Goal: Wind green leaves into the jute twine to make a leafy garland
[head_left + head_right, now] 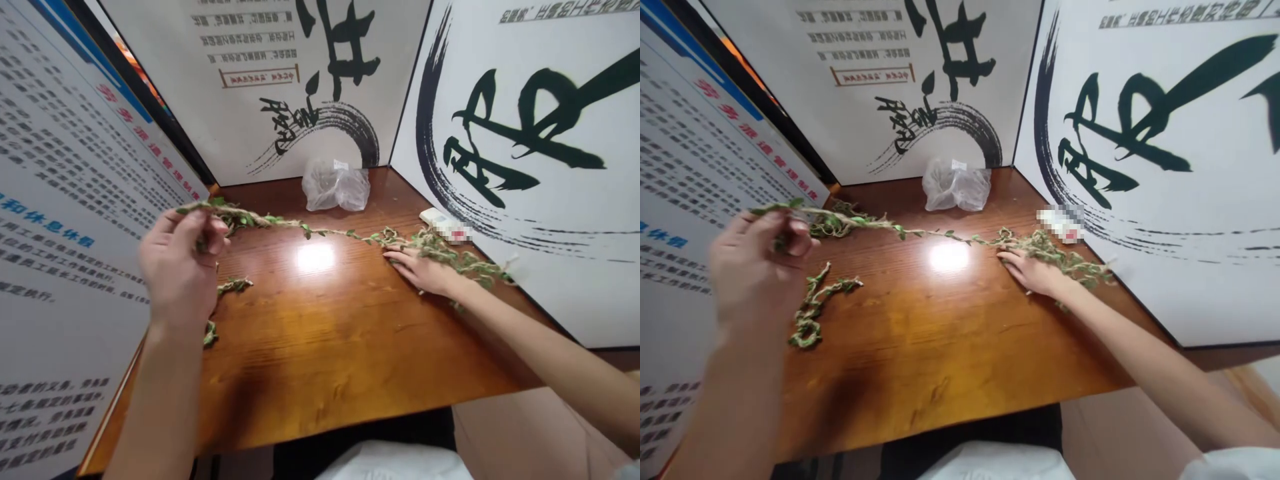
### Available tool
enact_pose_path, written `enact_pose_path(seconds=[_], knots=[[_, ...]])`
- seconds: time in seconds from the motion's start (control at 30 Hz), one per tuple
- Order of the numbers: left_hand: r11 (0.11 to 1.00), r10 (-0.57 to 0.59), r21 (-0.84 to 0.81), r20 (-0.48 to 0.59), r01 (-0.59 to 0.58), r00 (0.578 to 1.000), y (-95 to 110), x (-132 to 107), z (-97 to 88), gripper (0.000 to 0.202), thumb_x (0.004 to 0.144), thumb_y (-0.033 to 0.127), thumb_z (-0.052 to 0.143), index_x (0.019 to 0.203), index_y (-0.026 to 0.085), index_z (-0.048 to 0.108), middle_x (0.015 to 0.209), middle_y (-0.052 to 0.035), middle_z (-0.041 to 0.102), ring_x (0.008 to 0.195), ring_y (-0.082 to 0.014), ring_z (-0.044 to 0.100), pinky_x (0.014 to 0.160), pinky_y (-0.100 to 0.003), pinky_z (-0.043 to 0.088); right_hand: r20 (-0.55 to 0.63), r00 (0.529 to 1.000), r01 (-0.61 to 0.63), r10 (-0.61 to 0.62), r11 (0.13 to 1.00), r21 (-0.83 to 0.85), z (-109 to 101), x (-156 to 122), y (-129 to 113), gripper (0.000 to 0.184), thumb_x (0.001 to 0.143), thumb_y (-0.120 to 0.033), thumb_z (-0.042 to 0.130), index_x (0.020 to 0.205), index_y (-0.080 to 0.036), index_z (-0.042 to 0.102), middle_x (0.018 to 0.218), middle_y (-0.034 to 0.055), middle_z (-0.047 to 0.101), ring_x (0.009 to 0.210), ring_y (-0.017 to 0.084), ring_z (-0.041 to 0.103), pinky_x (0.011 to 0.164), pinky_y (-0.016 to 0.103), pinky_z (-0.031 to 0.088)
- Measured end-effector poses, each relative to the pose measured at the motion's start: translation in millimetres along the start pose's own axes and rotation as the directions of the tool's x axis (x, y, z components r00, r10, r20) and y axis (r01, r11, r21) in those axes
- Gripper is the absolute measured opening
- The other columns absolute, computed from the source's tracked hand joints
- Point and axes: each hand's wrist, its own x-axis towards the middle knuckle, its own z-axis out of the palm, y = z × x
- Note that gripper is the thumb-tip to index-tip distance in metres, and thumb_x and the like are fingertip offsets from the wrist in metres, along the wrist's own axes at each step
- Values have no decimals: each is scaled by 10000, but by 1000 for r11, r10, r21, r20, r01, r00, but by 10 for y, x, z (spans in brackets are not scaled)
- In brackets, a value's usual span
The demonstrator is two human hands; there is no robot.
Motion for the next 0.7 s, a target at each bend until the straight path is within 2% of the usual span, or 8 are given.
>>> enact_pose_path(seconds=[0.1,0.27,0.37,0.43,0.5,0.57,0.63,0.7], knots=[[989,-140,39,-58,142,989,-352,-54,-46,243,659,282,728,653,166,514,583,38,534,454,-28,372,477,-185,322,94,995,22,-19,999,-27,-209,23,259,356,882,-157,500,1202,-174,655,1314,82,575,1263,227,510,1110,349,361],[970,-110,191,-199,148,974,-856,-113,-97,114,678,227,654,708,150,577,581,20,581,417,-57,350,405,-203,235,175,985,17,-2,997,-81,-385,62,294,318,901,-183,496,1152,-192,691,1350,62,542,1269,229,505,1095,344,386],[871,-80,487,4,68,997,-1045,-178,-128,174,734,261,645,860,145,677,764,-27,671,653,-120,580,600,-230,427,243,970,43,-11,991,-125,-445,-23,9,339,855,-178,567,1171,-219,684,1404,77,474,1252,309,511,1024,455,455],[806,-52,589,170,-59,984,-1113,-265,-132,177,785,260,618,901,150,693,878,-50,693,785,-152,620,729,-270,465,265,963,99,-45,976,-195,-493,-88,-299,312,889,-210,528,1160,-207,683,1395,95,489,1244,312,519,997,478,472],[768,-10,596,378,-235,926,-1139,-376,-111,156,835,253,592,906,159,693,905,-52,688,821,-158,622,750,-275,472,230,973,89,-27,960,-265,-538,-103,-658,313,910,-224,493,1168,-208,671,1356,103,534,1230,320,531,908,475,525],[757,62,515,554,-401,830,-1138,-488,-71,152,882,246,564,918,168,690,863,-45,666,760,-137,610,684,-247,473,184,983,28,19,968,-248,-542,-41,-1014,273,903,-246,521,1118,-208,684,1254,95,616,1145,321,589,868,476,533],[732,156,428,652,-530,742,-1130,-585,-27,145,904,228,557,967,177,676,860,-42,647,760,-125,604,683,-235,474,100,995,-2,10,997,-83,-461,89,-1311,362,903,-314,554,1239,-193,614,1259,91,612,1168,286,570,967,455,476],[714,237,359,683,-601,690,-1132,-659,5,177,897,196,574,1062,182,638,875,-36,634,764,-112,597,687,-218,478,83,996,-43,26,978,206,-282,247,-1514,603,852,-419,627,1387,-188,474,1358,88,537,1236,253,517,1027,402,426]])
